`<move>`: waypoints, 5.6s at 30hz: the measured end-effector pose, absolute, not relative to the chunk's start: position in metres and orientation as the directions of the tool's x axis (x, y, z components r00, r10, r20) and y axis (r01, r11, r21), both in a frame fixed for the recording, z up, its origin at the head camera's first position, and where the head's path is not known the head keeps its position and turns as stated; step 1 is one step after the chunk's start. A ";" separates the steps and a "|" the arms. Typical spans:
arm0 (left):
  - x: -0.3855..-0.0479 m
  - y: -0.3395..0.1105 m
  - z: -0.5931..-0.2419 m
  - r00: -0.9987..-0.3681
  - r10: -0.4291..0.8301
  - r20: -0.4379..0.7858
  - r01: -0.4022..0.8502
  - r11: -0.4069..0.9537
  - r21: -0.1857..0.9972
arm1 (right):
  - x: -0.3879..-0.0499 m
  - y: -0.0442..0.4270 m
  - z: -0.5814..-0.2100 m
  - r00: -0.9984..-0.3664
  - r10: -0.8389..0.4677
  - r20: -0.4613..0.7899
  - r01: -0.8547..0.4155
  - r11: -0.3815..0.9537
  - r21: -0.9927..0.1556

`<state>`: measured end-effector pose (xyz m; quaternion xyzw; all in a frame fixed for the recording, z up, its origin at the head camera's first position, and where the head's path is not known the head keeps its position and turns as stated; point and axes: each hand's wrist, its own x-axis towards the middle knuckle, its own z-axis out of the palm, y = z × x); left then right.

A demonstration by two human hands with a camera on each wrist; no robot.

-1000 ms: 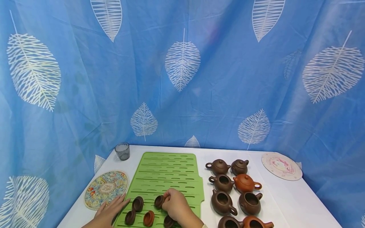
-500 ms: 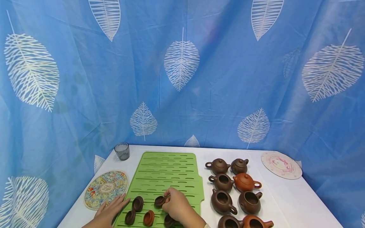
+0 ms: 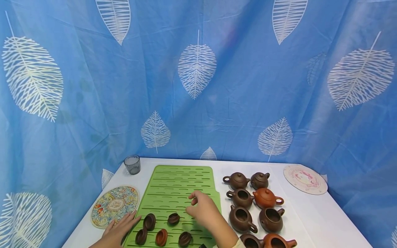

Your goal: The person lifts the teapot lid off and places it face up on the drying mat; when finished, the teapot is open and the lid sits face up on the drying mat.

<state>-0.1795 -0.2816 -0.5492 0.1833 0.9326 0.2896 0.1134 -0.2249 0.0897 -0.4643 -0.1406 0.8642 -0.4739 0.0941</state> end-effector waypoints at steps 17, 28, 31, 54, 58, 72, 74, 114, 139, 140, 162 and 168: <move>-0.179 -0.283 -0.543 -0.894 0.431 -0.123 0.276 0.746 0.606 | -0.237 0.193 -0.428 -0.999 0.027 0.041 -0.020 0.535 -0.845; -0.179 -0.283 -0.547 -0.891 0.439 -0.113 0.283 0.733 0.618 | -0.247 0.262 -0.434 -0.990 0.135 0.040 0.058 0.649 -0.759; -0.180 -0.284 -0.547 -0.891 0.439 -0.114 0.280 0.730 0.623 | -0.247 0.277 -0.436 -0.988 0.149 0.035 0.074 0.665 -0.743; -0.180 -0.282 -0.546 -0.894 0.434 -0.111 0.284 0.741 0.609 | -0.250 0.315 -0.464 -0.984 0.155 -0.089 0.171 0.675 -0.718; -0.180 -0.282 -0.546 -0.896 0.426 -0.120 0.274 0.747 0.605 | -0.251 0.316 -0.466 -0.984 0.162 -0.080 0.170 0.682 -0.711; -0.183 -0.284 -0.553 -0.900 0.418 -0.123 0.266 0.751 0.604 | -0.255 0.321 -0.473 -0.969 0.240 -0.058 0.212 0.692 -0.690; -0.183 -0.285 -0.554 -0.901 0.417 -0.122 0.269 0.755 0.597 | -0.255 0.322 -0.473 -0.968 0.243 -0.069 0.222 0.690 -0.689; -0.182 -0.285 -0.553 -0.905 0.416 -0.087 0.296 0.763 0.574 | -0.254 0.315 -0.470 -0.952 0.301 -0.061 0.205 0.474 -0.857; -0.184 -0.286 -0.553 -0.901 0.418 -0.115 0.274 0.756 0.594 | -0.249 0.317 -0.467 -0.987 0.157 -0.029 0.124 0.636 -0.762; -0.183 -0.286 -0.552 -0.901 0.417 -0.115 0.274 0.756 0.594 | -0.249 0.317 -0.466 -0.990 0.138 -0.022 0.108 0.660 -0.743; -0.180 -0.282 -0.547 -0.903 0.419 -0.098 0.285 0.754 0.592 | -0.244 0.309 -0.467 -0.990 -0.129 0.063 -0.143 0.884 -0.445; -0.180 -0.281 -0.546 -0.904 0.412 -0.115 0.274 0.764 0.584 | -0.245 0.306 -0.470 -0.989 -0.139 0.055 -0.149 0.897 -0.417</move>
